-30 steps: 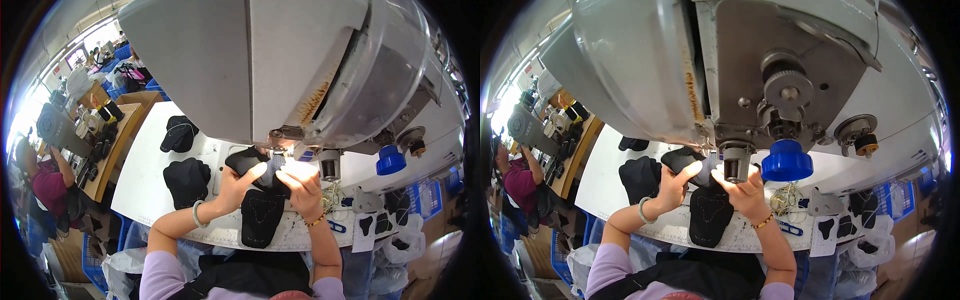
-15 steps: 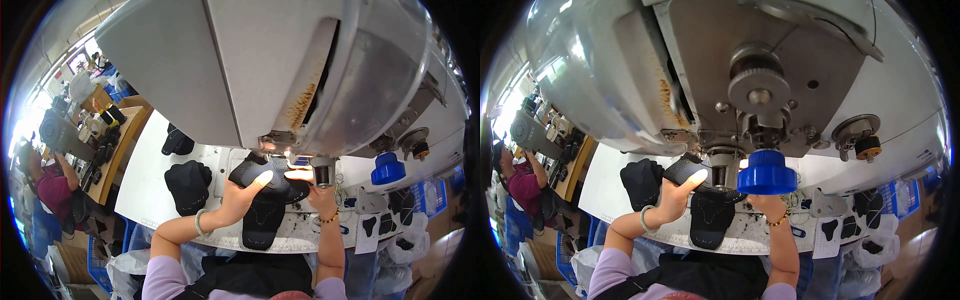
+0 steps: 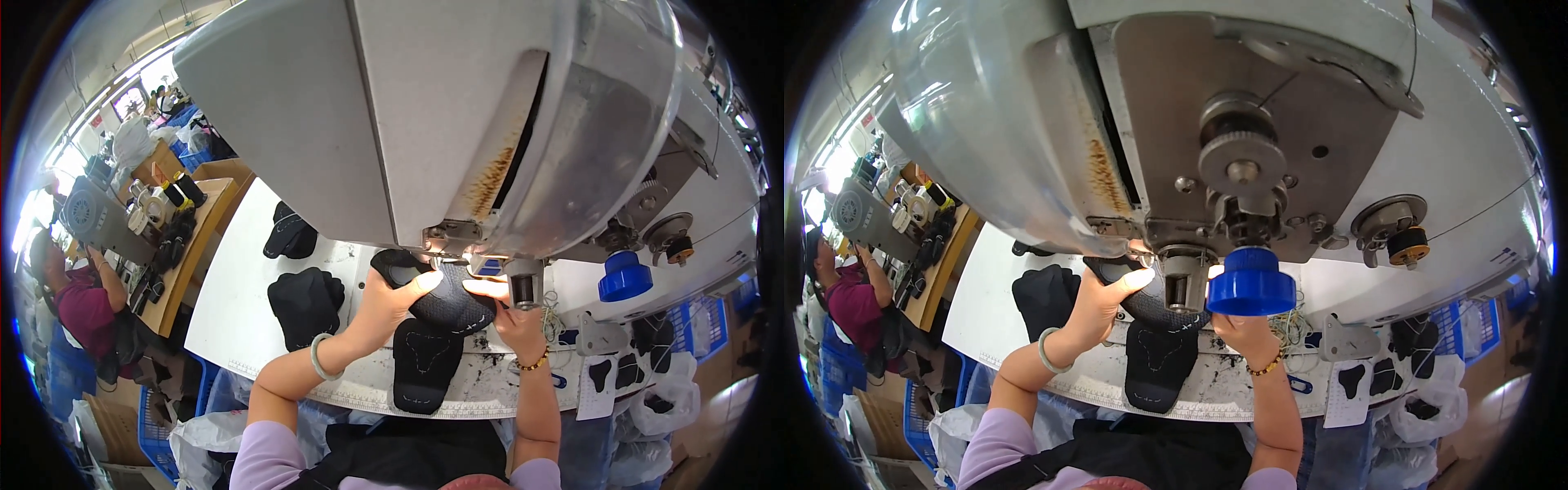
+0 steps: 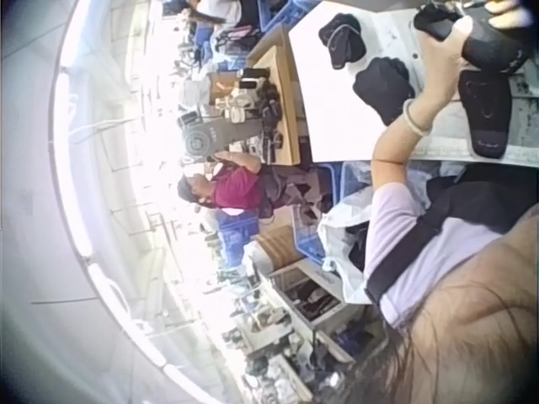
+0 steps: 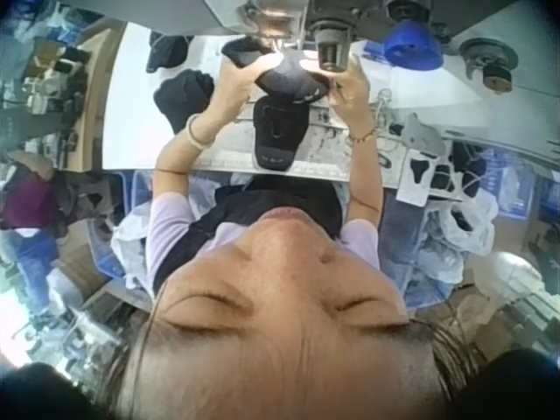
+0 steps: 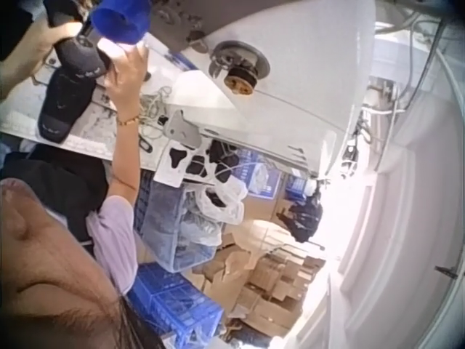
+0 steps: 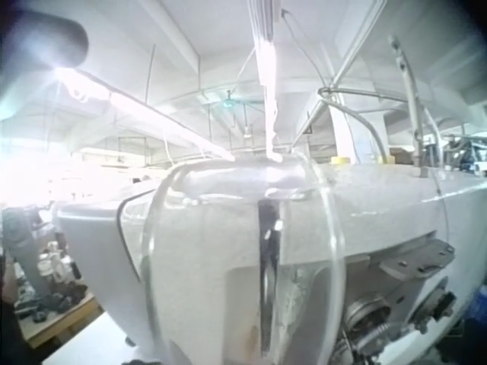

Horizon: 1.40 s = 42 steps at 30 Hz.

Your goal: Sew together components for a shoe upper using an industrial sewing machine.

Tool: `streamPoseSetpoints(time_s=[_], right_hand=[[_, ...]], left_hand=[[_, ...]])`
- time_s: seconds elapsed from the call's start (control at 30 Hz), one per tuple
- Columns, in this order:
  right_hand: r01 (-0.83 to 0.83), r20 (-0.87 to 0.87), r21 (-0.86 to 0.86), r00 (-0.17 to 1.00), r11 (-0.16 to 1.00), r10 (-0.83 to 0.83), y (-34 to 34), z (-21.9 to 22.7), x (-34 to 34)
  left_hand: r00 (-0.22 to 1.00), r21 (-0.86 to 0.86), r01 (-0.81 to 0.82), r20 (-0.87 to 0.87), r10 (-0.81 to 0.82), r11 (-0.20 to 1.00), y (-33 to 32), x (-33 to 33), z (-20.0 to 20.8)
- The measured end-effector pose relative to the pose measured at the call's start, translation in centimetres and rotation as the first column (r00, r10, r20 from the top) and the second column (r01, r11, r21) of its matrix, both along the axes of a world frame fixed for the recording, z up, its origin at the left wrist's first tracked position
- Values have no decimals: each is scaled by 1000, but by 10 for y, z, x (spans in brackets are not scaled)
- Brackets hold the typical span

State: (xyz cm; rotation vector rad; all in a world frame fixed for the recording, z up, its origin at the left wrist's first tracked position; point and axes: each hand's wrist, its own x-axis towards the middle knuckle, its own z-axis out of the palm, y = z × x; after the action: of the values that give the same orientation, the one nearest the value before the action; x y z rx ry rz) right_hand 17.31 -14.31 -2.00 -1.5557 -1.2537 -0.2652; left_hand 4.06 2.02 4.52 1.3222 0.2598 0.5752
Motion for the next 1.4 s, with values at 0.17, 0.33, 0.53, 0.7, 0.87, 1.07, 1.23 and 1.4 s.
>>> streamPoseSetpoints(time_s=[0.17,0.33,0.53,0.7,0.87,1.07,1.23,1.4], right_hand=[[30,172,7,985,1000,-31,5,19,-12],[178,399,24,900,984,-173,8,22,-22],[201,530,74,822,977,-209,16,38,-31],[162,496,45,853,986,-163,14,38,-29],[90,475,97,871,991,-126,17,43,-28],[130,415,107,895,986,-163,11,32,-23],[301,369,233,852,925,-371,9,27,-16],[489,157,154,846,859,-510,10,25,5]], left_hand=[[998,-134,60,1,-60,989,11,1,0],[999,-309,50,4,-51,950,11,3,0],[1000,-334,17,17,-13,942,16,5,-4],[999,-298,47,15,-45,953,16,6,-5],[998,-277,66,3,-68,959,16,4,-4],[998,-277,58,9,-58,959,16,5,-7],[993,-188,116,-4,-118,975,20,-2,-7],[995,113,98,-33,-95,989,25,-26,0]])
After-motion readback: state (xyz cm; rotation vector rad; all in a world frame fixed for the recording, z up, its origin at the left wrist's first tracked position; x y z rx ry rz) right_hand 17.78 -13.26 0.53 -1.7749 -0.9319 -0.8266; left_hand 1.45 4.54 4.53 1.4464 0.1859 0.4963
